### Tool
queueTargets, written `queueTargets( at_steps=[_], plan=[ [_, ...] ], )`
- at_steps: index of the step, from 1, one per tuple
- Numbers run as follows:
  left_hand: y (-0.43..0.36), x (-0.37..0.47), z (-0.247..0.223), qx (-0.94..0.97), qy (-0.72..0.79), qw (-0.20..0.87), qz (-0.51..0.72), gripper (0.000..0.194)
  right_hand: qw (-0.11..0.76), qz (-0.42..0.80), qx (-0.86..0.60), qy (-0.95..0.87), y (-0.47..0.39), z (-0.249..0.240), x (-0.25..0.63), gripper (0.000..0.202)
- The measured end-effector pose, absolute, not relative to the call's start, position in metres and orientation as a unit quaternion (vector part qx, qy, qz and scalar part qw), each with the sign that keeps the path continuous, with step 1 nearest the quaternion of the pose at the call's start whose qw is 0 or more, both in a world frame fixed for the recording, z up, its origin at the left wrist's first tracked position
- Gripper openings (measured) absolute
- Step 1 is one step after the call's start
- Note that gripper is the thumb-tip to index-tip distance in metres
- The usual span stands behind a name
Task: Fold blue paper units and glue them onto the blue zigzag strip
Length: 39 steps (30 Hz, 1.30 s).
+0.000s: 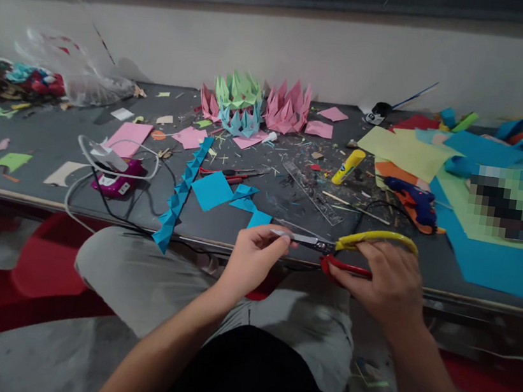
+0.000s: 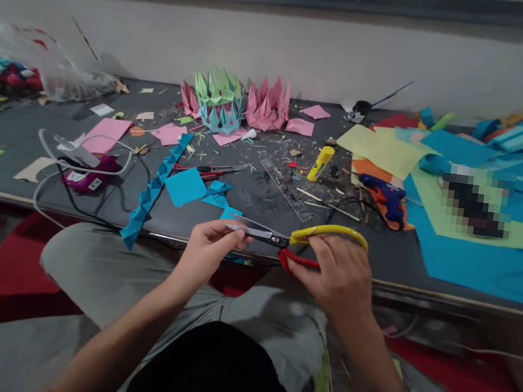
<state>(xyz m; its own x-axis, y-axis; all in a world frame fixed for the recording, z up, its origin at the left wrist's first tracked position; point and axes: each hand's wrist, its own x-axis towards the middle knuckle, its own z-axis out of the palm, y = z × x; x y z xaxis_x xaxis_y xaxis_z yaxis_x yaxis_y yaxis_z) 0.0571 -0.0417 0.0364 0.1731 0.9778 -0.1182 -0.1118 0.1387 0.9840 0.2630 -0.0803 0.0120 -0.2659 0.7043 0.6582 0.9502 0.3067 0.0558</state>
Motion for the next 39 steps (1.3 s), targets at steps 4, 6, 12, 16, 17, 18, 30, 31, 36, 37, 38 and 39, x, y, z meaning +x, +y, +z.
queueTargets(
  at_steps=[4,6,12,16,17,18,30,31,36,37,38,39],
  plan=[
    [-0.04,0.068,0.029,0.38,0.467,0.629,0.492,0.009,0.259,-0.251,-0.554,-0.751,-0.08,0.008,0.259,0.025],
    [-0.038,0.074,0.024,0.344,0.476,0.632,0.507,0.01,0.255,-0.244,-0.566,-0.745,-0.08,0.007,0.257,0.025],
    [-0.039,0.083,0.017,0.337,0.462,0.63,0.526,0.011,0.285,-0.233,-0.574,-0.731,-0.078,0.011,0.254,0.026],
    [-0.044,0.078,0.025,0.389,0.461,0.595,0.532,0.013,0.288,-0.234,-0.569,-0.734,-0.078,0.013,0.254,0.026],
    [-0.044,0.076,0.027,0.408,0.467,0.579,0.529,0.015,0.29,-0.228,-0.572,-0.733,-0.079,0.012,0.254,0.026],
    [-0.045,0.075,0.029,0.426,0.474,0.565,0.524,0.016,0.292,-0.22,-0.576,-0.731,-0.079,0.012,0.254,0.026],
    [-0.032,0.07,0.027,0.399,0.477,0.607,0.495,0.017,0.245,-0.269,-0.554,-0.748,-0.074,0.021,0.255,0.023],
    [-0.032,0.071,0.027,0.395,0.477,0.608,0.497,0.017,0.246,-0.272,-0.549,-0.751,-0.074,0.022,0.255,0.024],
    [-0.036,0.07,0.028,0.383,0.468,0.608,0.514,0.016,0.261,-0.251,-0.56,-0.745,-0.073,0.025,0.253,0.023],
    [-0.037,0.069,0.029,0.38,0.468,0.607,0.518,0.015,0.263,-0.248,-0.563,-0.743,-0.074,0.024,0.252,0.022],
    [-0.037,0.068,0.029,0.377,0.469,0.605,0.521,0.015,0.265,-0.247,-0.564,-0.742,-0.074,0.024,0.252,0.022],
    [-0.038,0.067,0.03,0.374,0.47,0.605,0.523,0.016,0.269,-0.248,-0.563,-0.741,-0.074,0.023,0.252,0.022]
  ],
)
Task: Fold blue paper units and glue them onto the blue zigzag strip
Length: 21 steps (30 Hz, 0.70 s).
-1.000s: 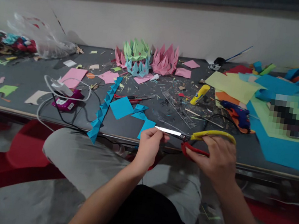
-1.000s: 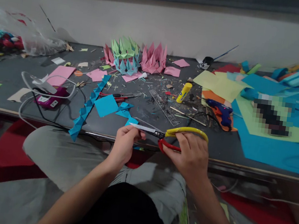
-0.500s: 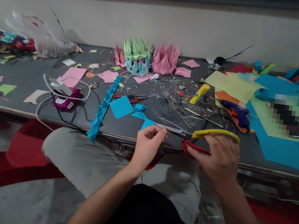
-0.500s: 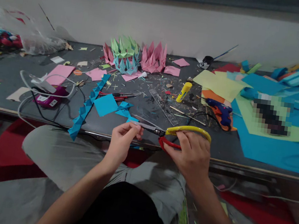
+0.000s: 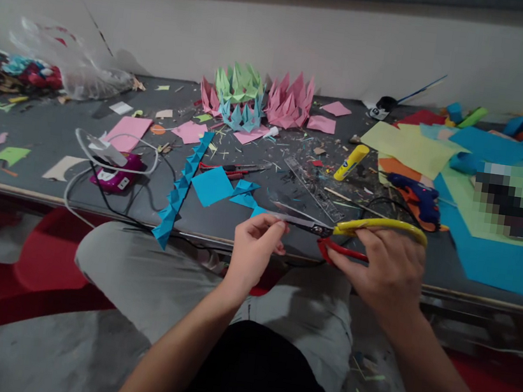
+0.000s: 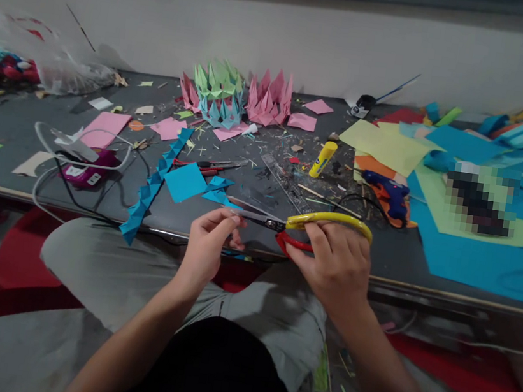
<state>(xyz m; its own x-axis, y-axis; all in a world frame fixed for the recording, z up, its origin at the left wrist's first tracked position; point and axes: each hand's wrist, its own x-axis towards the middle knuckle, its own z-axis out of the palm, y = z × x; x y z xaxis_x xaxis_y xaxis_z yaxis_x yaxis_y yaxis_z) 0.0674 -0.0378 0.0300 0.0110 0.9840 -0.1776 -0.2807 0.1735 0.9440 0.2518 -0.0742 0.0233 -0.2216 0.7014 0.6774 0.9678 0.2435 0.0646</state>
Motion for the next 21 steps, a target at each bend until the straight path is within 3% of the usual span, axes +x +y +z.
queueTargets(
  at_steps=[21],
  plan=[
    [-0.022,0.063,0.027,0.303,0.502,0.657,0.473,0.022,0.199,-0.322,-0.507,-0.774,-0.061,0.036,0.248,0.021]
  ],
)
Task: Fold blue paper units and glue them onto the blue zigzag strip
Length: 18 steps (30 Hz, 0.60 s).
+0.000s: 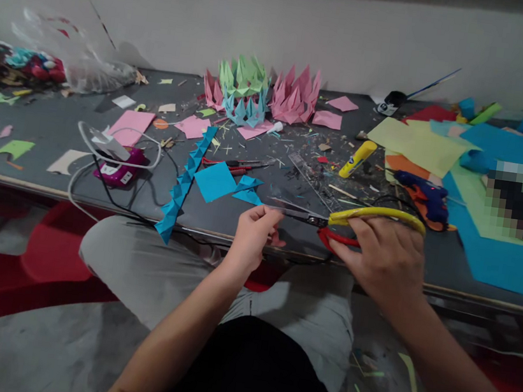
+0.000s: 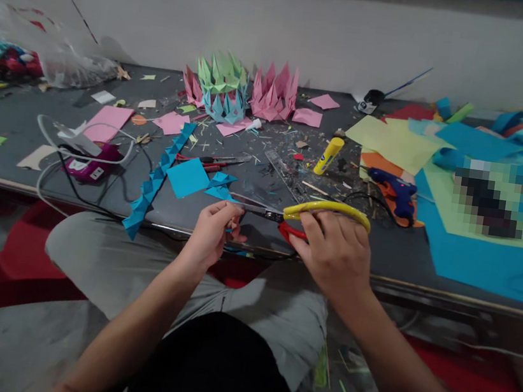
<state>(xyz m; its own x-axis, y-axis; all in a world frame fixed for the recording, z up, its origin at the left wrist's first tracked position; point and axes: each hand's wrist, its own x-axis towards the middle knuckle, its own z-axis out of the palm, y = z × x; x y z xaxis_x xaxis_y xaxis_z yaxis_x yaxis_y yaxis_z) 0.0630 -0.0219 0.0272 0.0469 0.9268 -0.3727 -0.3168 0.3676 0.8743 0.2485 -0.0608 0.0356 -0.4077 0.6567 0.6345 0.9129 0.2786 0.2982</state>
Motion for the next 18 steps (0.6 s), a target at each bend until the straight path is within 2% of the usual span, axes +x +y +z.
queueTargets(
  at_steps=[18],
  plan=[
    [-0.031,0.065,0.035,0.323,0.473,0.63,0.525,0.019,0.252,-0.261,-0.54,-0.759,-0.061,0.029,0.243,0.026]
  ],
)
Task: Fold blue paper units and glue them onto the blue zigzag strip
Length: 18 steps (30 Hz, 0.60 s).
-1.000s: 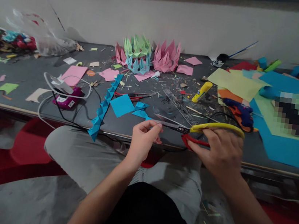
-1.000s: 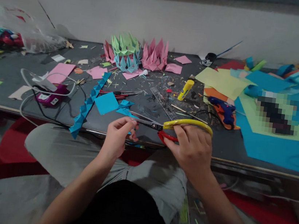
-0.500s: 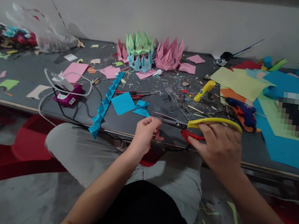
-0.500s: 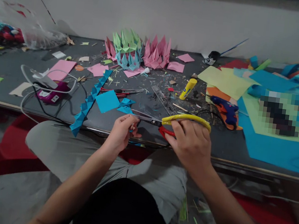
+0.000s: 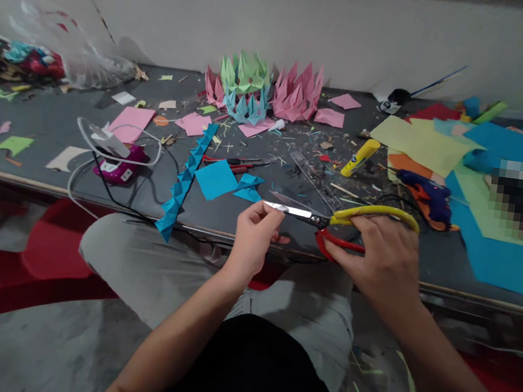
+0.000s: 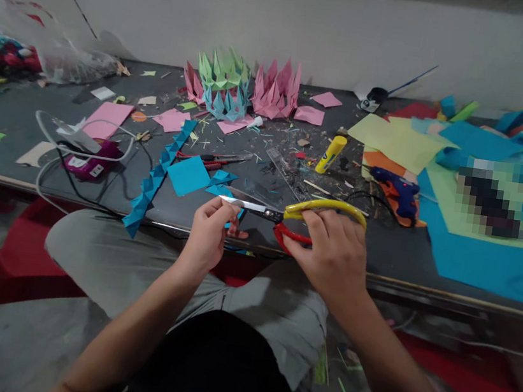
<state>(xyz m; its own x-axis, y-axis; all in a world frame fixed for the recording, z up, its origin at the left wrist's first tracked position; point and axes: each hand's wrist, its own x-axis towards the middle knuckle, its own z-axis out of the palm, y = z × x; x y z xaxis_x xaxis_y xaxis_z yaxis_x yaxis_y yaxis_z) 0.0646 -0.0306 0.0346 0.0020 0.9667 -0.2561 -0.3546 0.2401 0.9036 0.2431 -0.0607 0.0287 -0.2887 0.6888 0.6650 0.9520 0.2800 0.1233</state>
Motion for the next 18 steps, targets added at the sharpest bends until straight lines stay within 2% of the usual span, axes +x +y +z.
queueTargets(
  at_steps=[8,14,18],
  plan=[
    [-0.035,0.065,0.037,0.355,0.458,0.614,0.536,0.015,0.268,-0.242,-0.549,-0.754,-0.062,0.027,0.242,0.027],
    [-0.039,0.059,0.034,0.43,0.455,0.602,0.496,0.008,0.287,-0.23,-0.547,-0.752,-0.061,0.025,0.245,0.028],
    [-0.04,0.043,0.027,0.52,0.451,0.546,0.478,0.012,0.304,-0.205,-0.552,-0.749,-0.062,0.026,0.247,0.028]
  ],
)
